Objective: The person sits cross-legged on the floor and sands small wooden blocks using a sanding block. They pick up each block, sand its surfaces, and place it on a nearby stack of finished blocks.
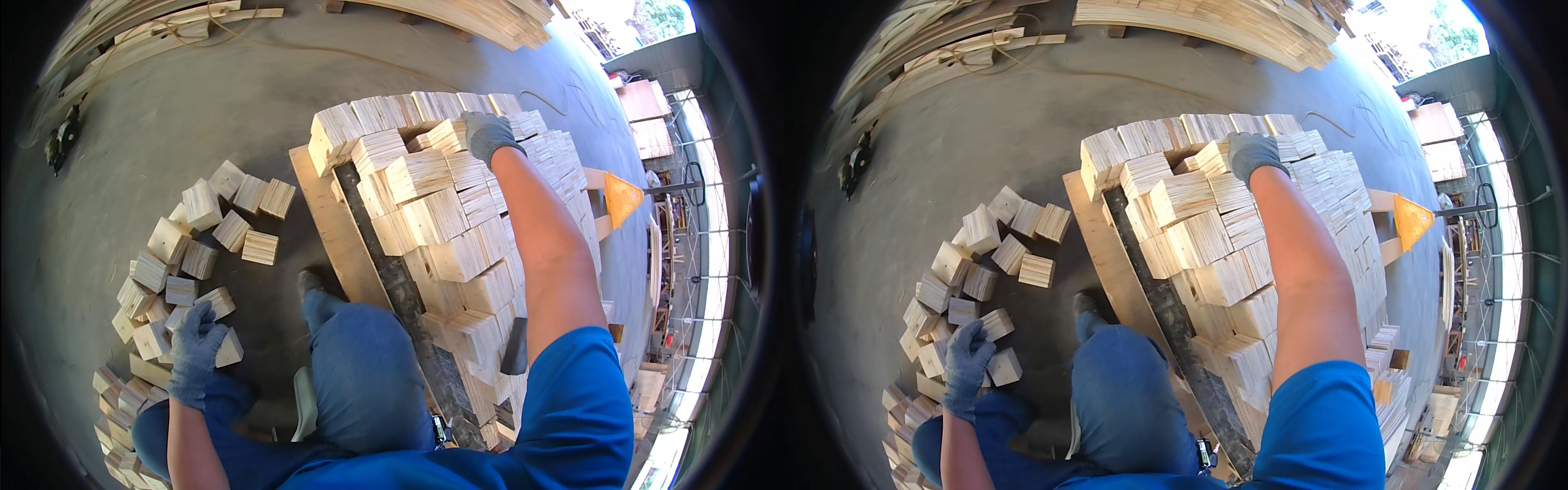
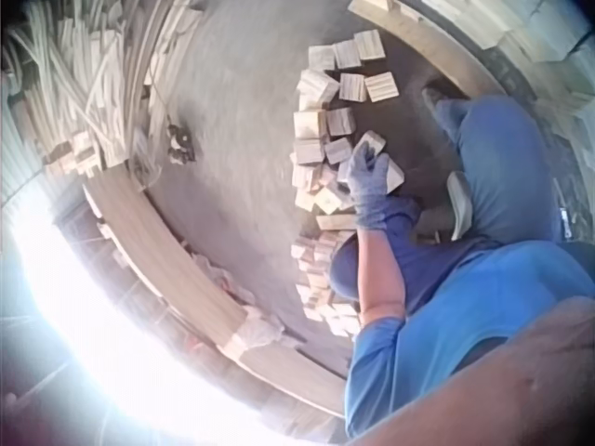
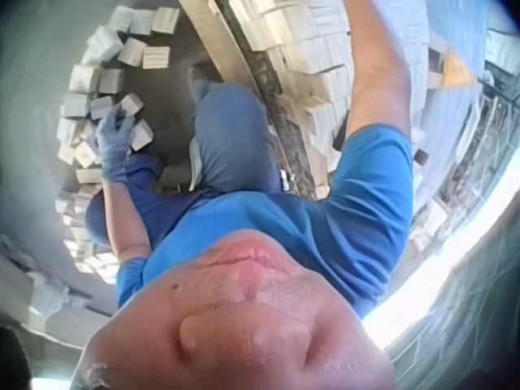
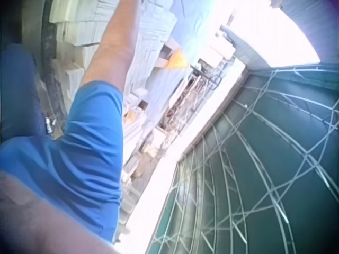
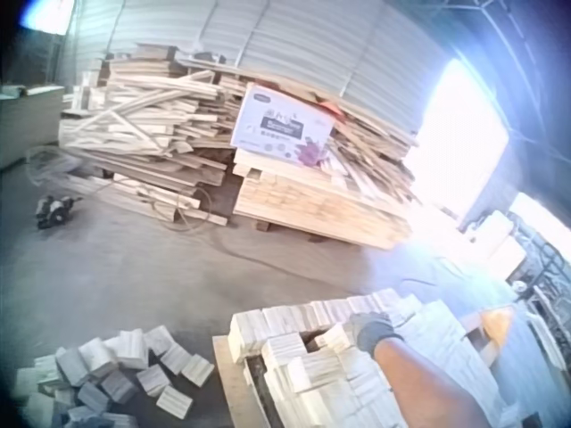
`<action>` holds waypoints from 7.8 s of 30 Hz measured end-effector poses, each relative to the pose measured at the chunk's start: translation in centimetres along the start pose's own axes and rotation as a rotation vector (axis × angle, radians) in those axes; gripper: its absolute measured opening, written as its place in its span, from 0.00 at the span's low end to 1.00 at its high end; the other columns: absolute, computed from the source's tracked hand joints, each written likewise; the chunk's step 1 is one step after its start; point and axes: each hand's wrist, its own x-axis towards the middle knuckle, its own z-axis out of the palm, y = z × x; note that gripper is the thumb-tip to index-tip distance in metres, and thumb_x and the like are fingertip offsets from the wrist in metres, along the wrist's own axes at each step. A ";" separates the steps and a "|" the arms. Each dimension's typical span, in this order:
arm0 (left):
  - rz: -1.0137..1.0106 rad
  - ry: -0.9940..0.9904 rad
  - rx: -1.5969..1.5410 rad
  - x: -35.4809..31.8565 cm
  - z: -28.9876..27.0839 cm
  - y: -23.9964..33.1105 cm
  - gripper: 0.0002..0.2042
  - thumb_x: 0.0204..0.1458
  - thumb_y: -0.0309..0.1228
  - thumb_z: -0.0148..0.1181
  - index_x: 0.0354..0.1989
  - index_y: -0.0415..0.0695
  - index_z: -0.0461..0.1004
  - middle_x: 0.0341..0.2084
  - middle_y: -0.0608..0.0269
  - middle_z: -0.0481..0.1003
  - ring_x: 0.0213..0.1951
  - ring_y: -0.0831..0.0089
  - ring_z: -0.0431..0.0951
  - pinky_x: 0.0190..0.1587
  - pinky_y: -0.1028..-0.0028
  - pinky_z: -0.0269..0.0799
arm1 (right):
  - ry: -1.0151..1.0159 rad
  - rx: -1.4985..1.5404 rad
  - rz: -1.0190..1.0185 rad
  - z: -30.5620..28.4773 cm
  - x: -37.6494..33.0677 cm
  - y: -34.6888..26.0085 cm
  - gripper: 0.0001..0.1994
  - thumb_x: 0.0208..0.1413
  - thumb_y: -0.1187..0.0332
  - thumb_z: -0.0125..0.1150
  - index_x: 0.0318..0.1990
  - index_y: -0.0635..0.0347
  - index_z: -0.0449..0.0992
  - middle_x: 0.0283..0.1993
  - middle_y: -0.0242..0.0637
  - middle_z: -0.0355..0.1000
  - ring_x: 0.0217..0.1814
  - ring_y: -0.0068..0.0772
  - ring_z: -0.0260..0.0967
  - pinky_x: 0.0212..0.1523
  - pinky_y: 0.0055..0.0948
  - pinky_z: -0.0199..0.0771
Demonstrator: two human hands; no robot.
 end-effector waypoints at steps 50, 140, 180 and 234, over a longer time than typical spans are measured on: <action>0.039 -0.019 0.534 -9.8 -5.2 -12.6 0.22 0.50 0.42 0.70 0.47 0.38 0.83 0.40 0.42 0.84 0.43 0.48 0.85 0.48 0.57 0.79 | 0.335 0.726 0.557 22.8 -44.2 4.1 0.50 0.49 0.50 0.76 0.74 0.73 0.62 0.73 0.63 0.65 0.77 0.60 0.61 0.76 0.44 0.61; -0.291 0.277 -0.038 3.1 -6.1 -25.9 0.39 0.42 0.21 0.79 0.64 0.32 0.65 0.49 0.47 0.80 0.43 0.58 0.84 0.46 0.63 0.83 | 0.298 0.535 0.824 22.8 -46.4 1.8 0.47 0.54 0.43 0.72 0.73 0.67 0.65 0.64 0.60 0.73 0.65 0.63 0.71 0.67 0.53 0.69; 0.048 -0.210 -1.583 -15.3 -0.6 -0.7 0.34 0.66 0.55 0.56 0.74 0.46 0.63 0.65 0.49 0.72 0.65 0.47 0.73 0.63 0.39 0.73 | 0.429 1.329 -0.724 -4.3 -46.9 -32.1 0.38 0.57 0.51 0.76 0.70 0.61 0.71 0.62 0.57 0.73 0.62 0.58 0.74 0.63 0.47 0.76; -0.056 -0.244 -1.372 -13.6 1.9 -2.7 0.36 0.68 0.64 0.49 0.74 0.50 0.63 0.63 0.51 0.73 0.61 0.53 0.78 0.58 0.44 0.81 | 0.598 1.027 -0.603 -2.7 -43.7 -33.5 0.32 0.61 0.50 0.69 0.68 0.57 0.73 0.56 0.61 0.74 0.54 0.66 0.74 0.53 0.56 0.77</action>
